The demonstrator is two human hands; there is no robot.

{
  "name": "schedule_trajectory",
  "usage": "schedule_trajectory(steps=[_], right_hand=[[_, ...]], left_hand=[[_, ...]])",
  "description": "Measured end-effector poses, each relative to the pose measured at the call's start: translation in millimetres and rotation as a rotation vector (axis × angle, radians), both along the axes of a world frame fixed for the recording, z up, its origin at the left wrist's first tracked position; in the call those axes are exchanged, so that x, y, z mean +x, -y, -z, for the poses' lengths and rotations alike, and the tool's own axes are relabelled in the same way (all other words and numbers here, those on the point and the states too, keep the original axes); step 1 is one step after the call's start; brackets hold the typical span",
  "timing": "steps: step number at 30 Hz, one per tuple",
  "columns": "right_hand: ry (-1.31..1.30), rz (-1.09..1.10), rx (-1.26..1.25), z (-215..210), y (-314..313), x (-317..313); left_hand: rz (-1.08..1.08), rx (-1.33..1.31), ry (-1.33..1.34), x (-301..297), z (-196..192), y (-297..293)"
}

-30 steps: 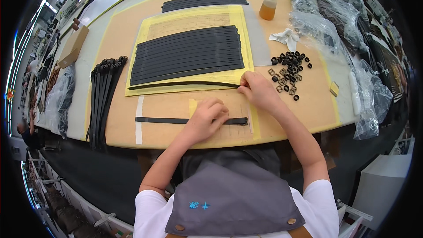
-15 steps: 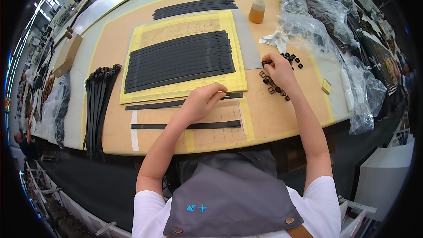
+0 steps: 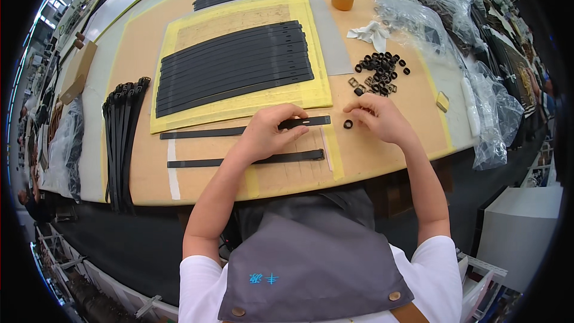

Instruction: The person assembles black straps by inserting small black plastic buckles into the ends of the straps. They pick up a strap and a buckle, align them, and press the buckle into the strap's end. The person repeats this process for multiple straps, stacking the finished items on the table.

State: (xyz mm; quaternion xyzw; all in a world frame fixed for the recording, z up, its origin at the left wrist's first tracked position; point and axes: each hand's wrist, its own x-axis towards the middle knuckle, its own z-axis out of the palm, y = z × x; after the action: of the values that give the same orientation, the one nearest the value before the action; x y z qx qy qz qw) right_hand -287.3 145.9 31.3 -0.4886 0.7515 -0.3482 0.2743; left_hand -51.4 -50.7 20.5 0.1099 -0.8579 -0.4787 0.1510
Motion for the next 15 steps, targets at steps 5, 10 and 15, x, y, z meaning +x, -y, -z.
schedule_trajectory(steps=[5,10,15], right_hand=[[-0.101,0.029,0.059,-12,-6,29],[0.345,0.160,-0.037,11,-4,45],[0.944,0.263,-0.269,23,0,56]], left_hand=[[-0.005,-0.028,-0.032,1,-3,-1],[0.002,-0.036,-0.109,1,1,-3],[-0.024,-0.020,-0.139,1,-2,-5]])
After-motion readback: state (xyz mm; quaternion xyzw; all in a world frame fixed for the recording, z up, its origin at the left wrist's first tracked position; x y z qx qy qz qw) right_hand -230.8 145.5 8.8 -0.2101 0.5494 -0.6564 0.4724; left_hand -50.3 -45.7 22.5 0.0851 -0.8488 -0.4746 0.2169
